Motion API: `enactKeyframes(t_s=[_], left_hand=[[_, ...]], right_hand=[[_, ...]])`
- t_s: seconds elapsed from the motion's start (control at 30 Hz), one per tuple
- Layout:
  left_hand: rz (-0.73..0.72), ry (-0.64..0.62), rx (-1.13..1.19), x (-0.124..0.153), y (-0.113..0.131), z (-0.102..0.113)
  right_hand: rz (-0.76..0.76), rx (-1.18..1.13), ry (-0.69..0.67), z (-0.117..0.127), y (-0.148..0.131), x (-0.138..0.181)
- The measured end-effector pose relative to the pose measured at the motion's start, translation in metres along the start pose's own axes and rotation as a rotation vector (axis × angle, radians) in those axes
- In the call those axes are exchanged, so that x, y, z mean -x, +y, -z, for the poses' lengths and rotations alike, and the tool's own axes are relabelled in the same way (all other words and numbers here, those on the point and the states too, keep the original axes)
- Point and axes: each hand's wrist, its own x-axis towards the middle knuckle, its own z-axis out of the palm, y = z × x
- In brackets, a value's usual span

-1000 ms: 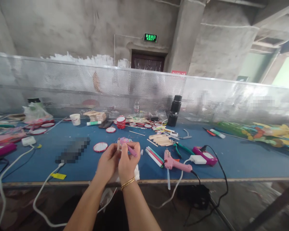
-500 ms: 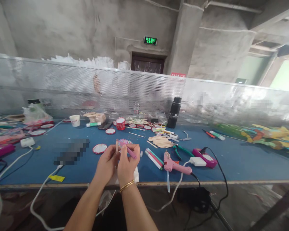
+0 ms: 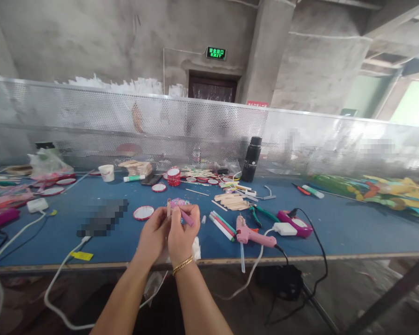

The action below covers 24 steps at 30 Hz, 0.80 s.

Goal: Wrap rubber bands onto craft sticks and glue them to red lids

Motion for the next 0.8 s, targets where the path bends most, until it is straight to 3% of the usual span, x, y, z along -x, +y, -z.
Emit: enactKeyframes(t_s=[0.8], left_hand=[[0.007,0.009,-0.016,0.0005,0.0035,0.0001]], right_hand=[[-0.003,0.010,0.000,0.0007,-0.0009,0.0002]])
